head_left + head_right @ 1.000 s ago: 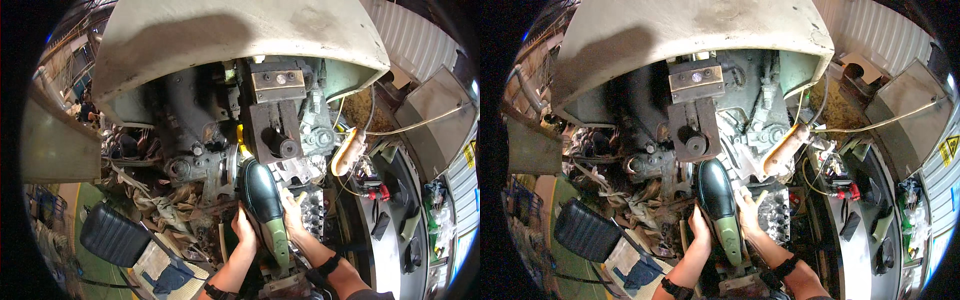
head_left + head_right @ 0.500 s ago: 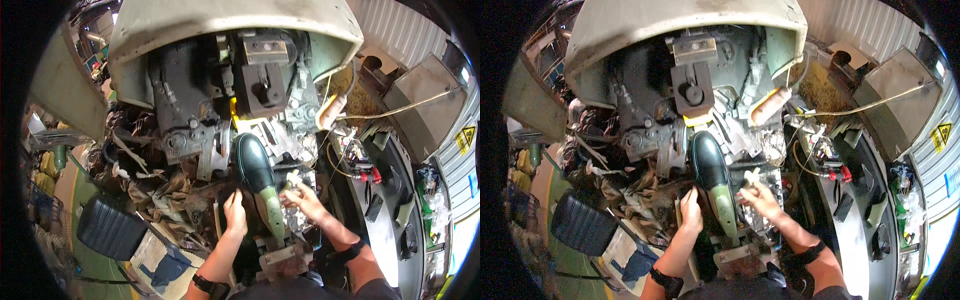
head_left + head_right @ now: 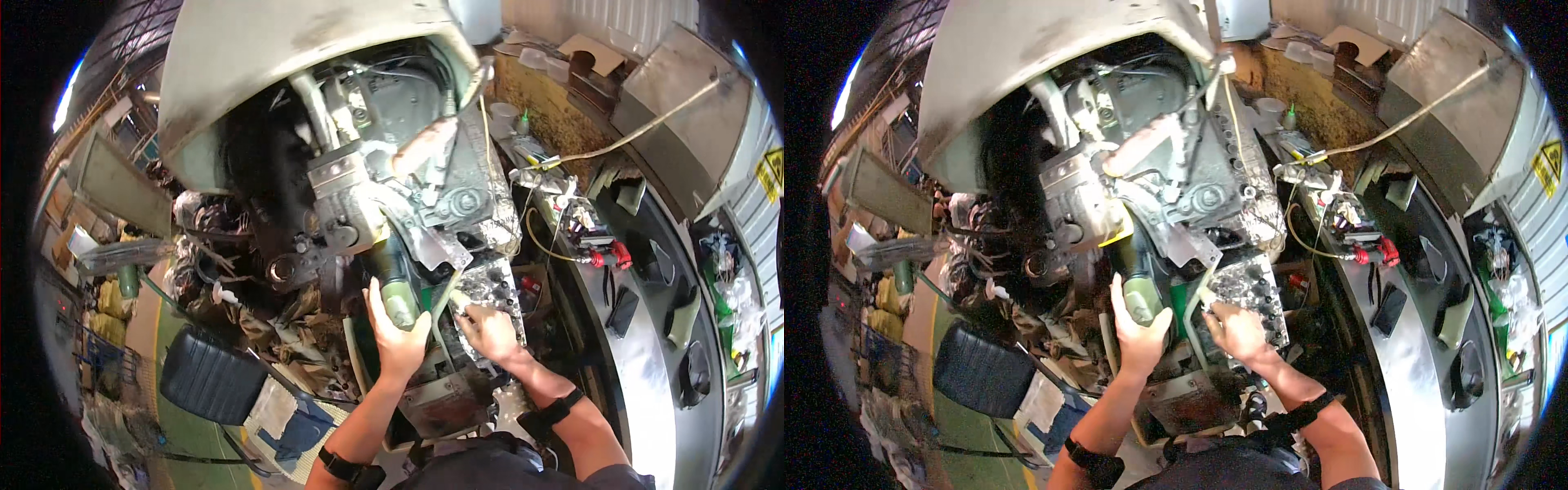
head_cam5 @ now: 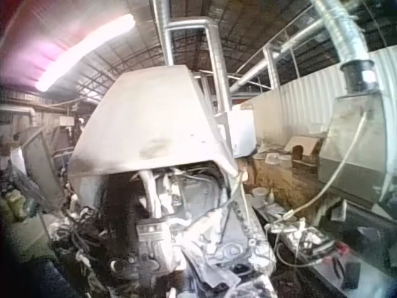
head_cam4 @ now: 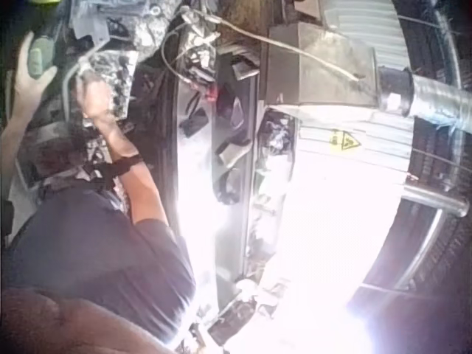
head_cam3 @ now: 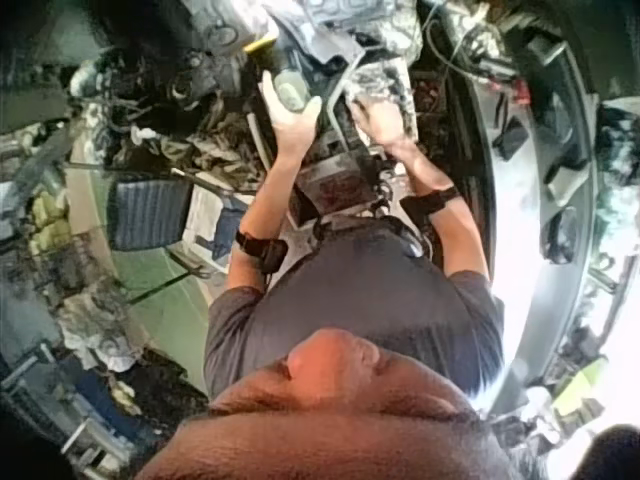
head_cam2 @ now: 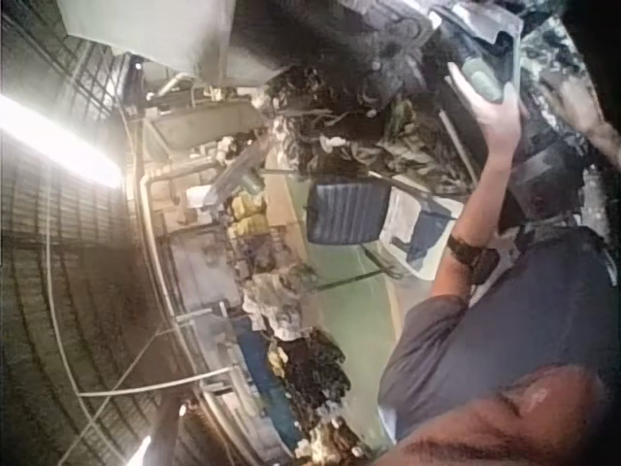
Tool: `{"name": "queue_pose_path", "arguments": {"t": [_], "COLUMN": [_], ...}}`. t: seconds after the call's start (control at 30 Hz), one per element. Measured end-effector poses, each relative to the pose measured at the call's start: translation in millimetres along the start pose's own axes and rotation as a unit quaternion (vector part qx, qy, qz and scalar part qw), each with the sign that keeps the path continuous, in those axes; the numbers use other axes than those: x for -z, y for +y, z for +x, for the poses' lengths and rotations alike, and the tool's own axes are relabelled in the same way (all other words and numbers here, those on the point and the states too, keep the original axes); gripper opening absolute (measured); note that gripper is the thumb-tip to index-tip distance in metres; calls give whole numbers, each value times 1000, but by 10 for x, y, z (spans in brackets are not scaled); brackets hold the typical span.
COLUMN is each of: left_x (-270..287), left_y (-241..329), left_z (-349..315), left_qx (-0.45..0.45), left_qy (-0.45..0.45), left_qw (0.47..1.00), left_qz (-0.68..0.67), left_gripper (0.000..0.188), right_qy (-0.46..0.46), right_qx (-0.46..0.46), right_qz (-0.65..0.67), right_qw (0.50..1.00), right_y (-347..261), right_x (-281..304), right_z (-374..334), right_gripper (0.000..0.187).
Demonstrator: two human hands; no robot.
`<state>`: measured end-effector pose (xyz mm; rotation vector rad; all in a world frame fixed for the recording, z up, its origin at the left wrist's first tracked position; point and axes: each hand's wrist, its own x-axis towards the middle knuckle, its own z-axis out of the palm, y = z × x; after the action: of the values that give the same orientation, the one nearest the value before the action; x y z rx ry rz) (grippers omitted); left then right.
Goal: The person is using a shoe-lasting machine to shape and attach the upper part of the shoe to the last, and then placing the semi-finished shoe on a conveyor belt.
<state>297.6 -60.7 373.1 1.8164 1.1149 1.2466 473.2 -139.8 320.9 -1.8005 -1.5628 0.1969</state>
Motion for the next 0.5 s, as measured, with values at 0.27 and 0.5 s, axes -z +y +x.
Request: {"name": "queue_pose_path", "arguments": {"t": [0.27, 0.5], "left_x": [-47, -17], "left_y": [-99, 128], "left_z": [-15, -51], "left_qx": [21, 65], "left_qy": [-29, -27], "left_qw": [994, 986], "left_qz": [-99, -153], "left_gripper": [99, 98], "right_qy": [168, 290], "right_qx": [-111, -418], "right_qz": [188, 255], "right_qw": [961, 823], "right_y": [231, 1106], "right_x": [499, 1325], "right_z": [-691, -2666], "right_gripper": [25, 32]}}
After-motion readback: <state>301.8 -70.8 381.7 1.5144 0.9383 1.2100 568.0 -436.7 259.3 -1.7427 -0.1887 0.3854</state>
